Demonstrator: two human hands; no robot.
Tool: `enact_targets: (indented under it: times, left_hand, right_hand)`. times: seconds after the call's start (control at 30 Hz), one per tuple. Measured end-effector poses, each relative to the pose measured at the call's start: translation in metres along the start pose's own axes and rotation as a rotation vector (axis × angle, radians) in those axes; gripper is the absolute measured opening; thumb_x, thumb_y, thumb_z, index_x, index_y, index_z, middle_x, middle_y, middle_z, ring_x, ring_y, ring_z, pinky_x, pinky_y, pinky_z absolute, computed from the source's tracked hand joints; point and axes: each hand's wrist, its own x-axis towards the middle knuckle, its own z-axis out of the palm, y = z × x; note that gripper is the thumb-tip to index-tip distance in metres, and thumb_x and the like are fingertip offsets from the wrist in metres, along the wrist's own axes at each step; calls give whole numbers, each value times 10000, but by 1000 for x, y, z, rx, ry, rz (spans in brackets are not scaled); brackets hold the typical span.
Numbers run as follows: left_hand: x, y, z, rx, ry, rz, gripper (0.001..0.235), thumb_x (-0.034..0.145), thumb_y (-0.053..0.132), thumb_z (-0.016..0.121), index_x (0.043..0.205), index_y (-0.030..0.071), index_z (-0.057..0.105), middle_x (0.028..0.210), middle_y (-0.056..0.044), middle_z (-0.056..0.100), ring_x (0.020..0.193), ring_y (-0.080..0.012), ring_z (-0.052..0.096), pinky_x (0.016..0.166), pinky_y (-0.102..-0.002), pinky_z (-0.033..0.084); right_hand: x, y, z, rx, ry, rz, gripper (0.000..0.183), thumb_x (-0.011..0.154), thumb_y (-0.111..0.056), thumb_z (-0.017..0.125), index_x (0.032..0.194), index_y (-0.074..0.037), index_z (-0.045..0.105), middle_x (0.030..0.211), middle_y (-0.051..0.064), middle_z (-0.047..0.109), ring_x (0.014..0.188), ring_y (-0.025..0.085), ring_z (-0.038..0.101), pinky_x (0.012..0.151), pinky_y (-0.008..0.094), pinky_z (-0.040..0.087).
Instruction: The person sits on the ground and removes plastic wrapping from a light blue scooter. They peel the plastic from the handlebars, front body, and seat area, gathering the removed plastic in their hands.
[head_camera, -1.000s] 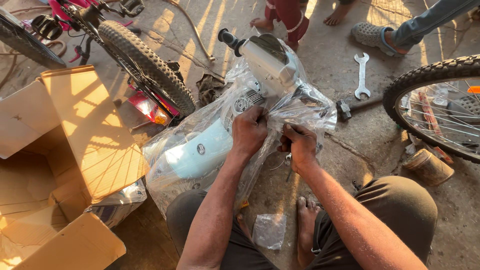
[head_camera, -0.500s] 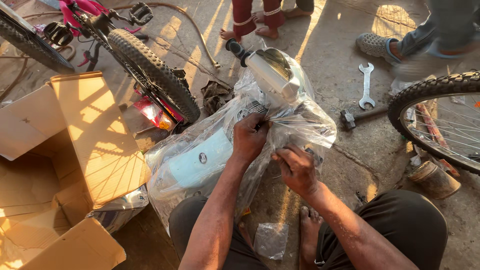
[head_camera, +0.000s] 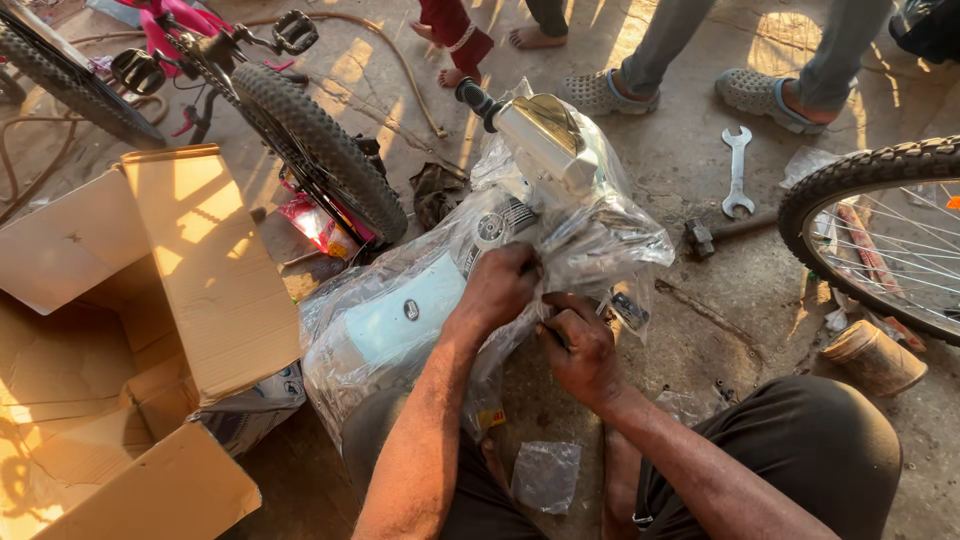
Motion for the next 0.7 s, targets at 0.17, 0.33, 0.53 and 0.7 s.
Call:
enact_targets:
  times: [0.17, 0.33, 0.53, 0.7]
  left_hand:
    - [4, -11, -3, -377, -41, -190, 203, 944, 194, 662, 981, -6, 652, 811, -131, 671, 751, -222, 631, 690, -379, 516]
    - [-2, -9, -5, -436, -29, -108, 208, 907, 159, 702, 1021, -10, 663, 797, -36, 674, 744, -117, 611, 672, -318, 522]
    - [-8, 0, 8, -333, 101, 80, 180, 869, 110, 742, 957, -29, 668, 766, -72, 648, 727, -140, 602, 666, -328, 506]
    - [-8, 13, 5, -546, -84, -2, 127, 866, 121, 669, 892, -3, 667, 770, -87, 690, 718, -162, 641, 662, -326, 531]
  right_hand:
    - [0, 26, 4, 263, -95, 348, 119, 877, -86, 715, 962, -8, 686, 1188, 107, 706, 931, 199, 712, 767, 324, 583]
    - [15, 58, 9, 688, -169, 664, 368, 1022, -154, 602, 1354, -20, 686, 888, 73, 616, 779, 143, 528, 700, 308, 475]
    - [33, 80, 3, 910, -311, 883, 222, 941, -86, 646, 1119, 43, 673, 888, 66, 713, 782, 170, 693, 686, 353, 566]
    - [40, 88, -16, 909, -467, 837, 191, 919, -122, 699, 1085, -28, 697, 906, 77, 727, 774, 182, 701, 689, 352, 608]
